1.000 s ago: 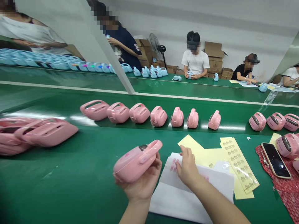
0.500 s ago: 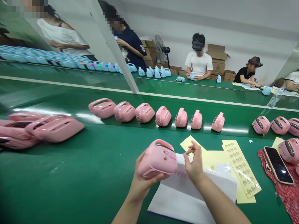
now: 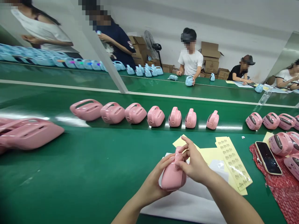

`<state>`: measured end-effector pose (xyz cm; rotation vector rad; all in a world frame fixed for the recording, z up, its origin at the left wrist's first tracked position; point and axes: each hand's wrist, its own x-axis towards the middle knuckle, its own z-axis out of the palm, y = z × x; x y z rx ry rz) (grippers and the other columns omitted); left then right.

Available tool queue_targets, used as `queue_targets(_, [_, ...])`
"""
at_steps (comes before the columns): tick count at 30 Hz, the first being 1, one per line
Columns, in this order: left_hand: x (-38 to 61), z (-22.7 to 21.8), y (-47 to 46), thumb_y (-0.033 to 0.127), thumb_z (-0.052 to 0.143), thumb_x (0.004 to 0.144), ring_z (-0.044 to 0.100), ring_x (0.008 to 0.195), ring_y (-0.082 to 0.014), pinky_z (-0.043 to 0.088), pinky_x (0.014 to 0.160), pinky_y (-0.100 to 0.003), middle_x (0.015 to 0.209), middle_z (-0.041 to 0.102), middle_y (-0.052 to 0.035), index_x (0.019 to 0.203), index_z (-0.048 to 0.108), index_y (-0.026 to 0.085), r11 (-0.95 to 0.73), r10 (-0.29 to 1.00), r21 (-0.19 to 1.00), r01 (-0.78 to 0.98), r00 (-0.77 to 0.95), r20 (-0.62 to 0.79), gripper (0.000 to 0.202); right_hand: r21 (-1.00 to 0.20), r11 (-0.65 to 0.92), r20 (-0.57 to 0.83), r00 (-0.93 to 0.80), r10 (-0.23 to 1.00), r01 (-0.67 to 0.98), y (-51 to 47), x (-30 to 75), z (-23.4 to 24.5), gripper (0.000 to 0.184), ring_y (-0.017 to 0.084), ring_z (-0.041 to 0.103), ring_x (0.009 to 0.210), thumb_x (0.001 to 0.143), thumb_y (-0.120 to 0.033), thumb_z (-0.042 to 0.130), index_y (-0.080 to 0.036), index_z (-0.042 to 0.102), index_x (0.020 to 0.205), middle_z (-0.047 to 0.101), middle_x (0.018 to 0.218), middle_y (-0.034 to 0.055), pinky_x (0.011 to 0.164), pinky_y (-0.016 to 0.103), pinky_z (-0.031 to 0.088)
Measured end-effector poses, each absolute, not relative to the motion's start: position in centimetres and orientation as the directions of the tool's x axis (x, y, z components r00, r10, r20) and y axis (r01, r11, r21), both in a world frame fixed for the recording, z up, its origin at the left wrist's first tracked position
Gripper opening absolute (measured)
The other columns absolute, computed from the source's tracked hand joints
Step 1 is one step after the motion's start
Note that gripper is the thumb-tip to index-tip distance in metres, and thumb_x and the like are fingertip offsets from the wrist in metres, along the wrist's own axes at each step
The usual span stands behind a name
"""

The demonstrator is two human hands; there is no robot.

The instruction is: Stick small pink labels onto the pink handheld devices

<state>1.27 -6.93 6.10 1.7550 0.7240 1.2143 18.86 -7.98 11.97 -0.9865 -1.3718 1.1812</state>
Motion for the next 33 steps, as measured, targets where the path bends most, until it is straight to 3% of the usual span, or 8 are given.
queue_targets(9, [1.6, 6.3, -7.3, 0.013, 0.081, 0.047, 0.052, 0.113, -0.0389, 0.043, 0.091, -0.05, 0.126, 0.056, -0.0116, 0.123, 0.054, 0.034, -0.56, 0.782, 0.827, 0.047, 0.359, 0.509, 0.083, -0.974, 0.227, 0.228, -0.102, 0.968, -0.021, -8.4, 18.6, 11.5, 0.067, 0.009, 0.059, 0.062, 0.07, -0.008, 0.056, -0.03, 0.036, 0.131, 0.048, 0.086, -0.0027, 0.065, 0.031, 0.051])
queue_targets(12, [1.6, 6.3, -7.4, 0.015, 0.081, 0.048, 0.053, 0.111, -0.0388, 0.043, 0.091, -0.051, 0.123, 0.058, -0.0124, 0.121, 0.057, 0.032, -0.553, 0.789, 0.832, 0.041, 0.345, 0.508, 0.079, -0.947, 0.312, 0.305, -0.093, 0.948, 0.081, -8.6, 18.6, 11.0, 0.068, 0.009, 0.058, 0.062, 0.073, -0.007, 0.053, -0.031, 0.031, 0.132, 0.047, 0.087, -0.0018, 0.065, 0.031, 0.052])
queue_targets(18, [1.8, 6.5, -7.7, 0.021, 0.074, 0.063, 0.051, 0.116, -0.0317, 0.047, 0.09, -0.046, 0.13, 0.049, -0.0123, 0.134, 0.035, 0.032, -0.7, 0.698, 0.664, 0.264, 0.449, 0.558, 0.082, -0.663, 0.612, 0.64, -0.098, 0.762, 0.431, -9.6, 18.3, 10.3, 0.067, 0.017, 0.058, 0.077, 0.081, -0.01, 0.049, -0.031, 0.022, 0.138, 0.049, 0.096, 0.006, 0.068, 0.035, 0.055])
queue_targets(22, [2.0, 6.6, -7.8, 0.016, 0.071, 0.064, 0.049, 0.117, -0.032, 0.047, 0.09, -0.046, 0.13, 0.046, -0.0135, 0.136, 0.029, 0.031, -0.742, 0.663, 0.598, 0.303, 0.462, 0.59, 0.085, -0.523, 0.651, 0.727, -0.11, 0.677, 0.549, -10.3, 17.9, 10.2, 0.066, 0.023, 0.056, 0.099, 0.085, -0.011, 0.045, -0.031, 0.015, 0.141, 0.05, 0.112, 0.0113, 0.081, 0.04, 0.053])
queue_targets(26, [1.9, 7.1, -7.4, 0.017, 0.069, 0.067, 0.048, 0.117, -0.033, 0.046, 0.09, -0.048, 0.131, 0.044, -0.0144, 0.138, 0.026, 0.032, -0.781, 0.614, 0.57, 0.256, 0.486, 0.623, 0.085, -0.667, 0.591, 0.619, -0.105, 0.779, 0.454, -10.2, 18.3, 10.5, 0.07, 0.027, 0.045, 0.121, 0.084, -0.018, 0.05, -0.031, 0.012, 0.141, 0.041, 0.132, 0.013, 0.089, 0.044, 0.048])
queue_targets(30, [1.9, 8.1, -7.4, 0.022, 0.074, 0.066, 0.048, 0.117, -0.0337, 0.046, 0.089, -0.047, 0.133, 0.043, -0.0143, 0.138, 0.027, 0.037, -0.795, 0.565, 0.589, 0.147, 0.536, 0.628, 0.087, -0.896, 0.354, 0.316, -0.173, 0.933, 0.267, -8.6, 19.7, 10.9, 0.09, 0.029, 0.037, 0.128, 0.074, -0.035, 0.065, -0.029, 0.006, 0.142, 0.026, 0.145, 0.0146, 0.097, 0.049, 0.038])
queue_targets(33, [2.4, 8.2, -7.8, 0.024, 0.078, 0.062, 0.047, 0.119, -0.0352, 0.044, 0.091, -0.048, 0.132, 0.046, -0.0128, 0.134, 0.034, 0.039, -0.725, 0.568, 0.689, 0.014, 0.578, 0.586, 0.086, -0.965, 0.21, 0.181, -0.182, 0.967, 0.156, -6.9, 21.3, 10.6, 0.09, 0.029, 0.04, 0.126, 0.073, -0.05, 0.062, -0.026, 0.009, 0.142, 0.031, 0.142, 0.0166, 0.098, 0.049, 0.034])
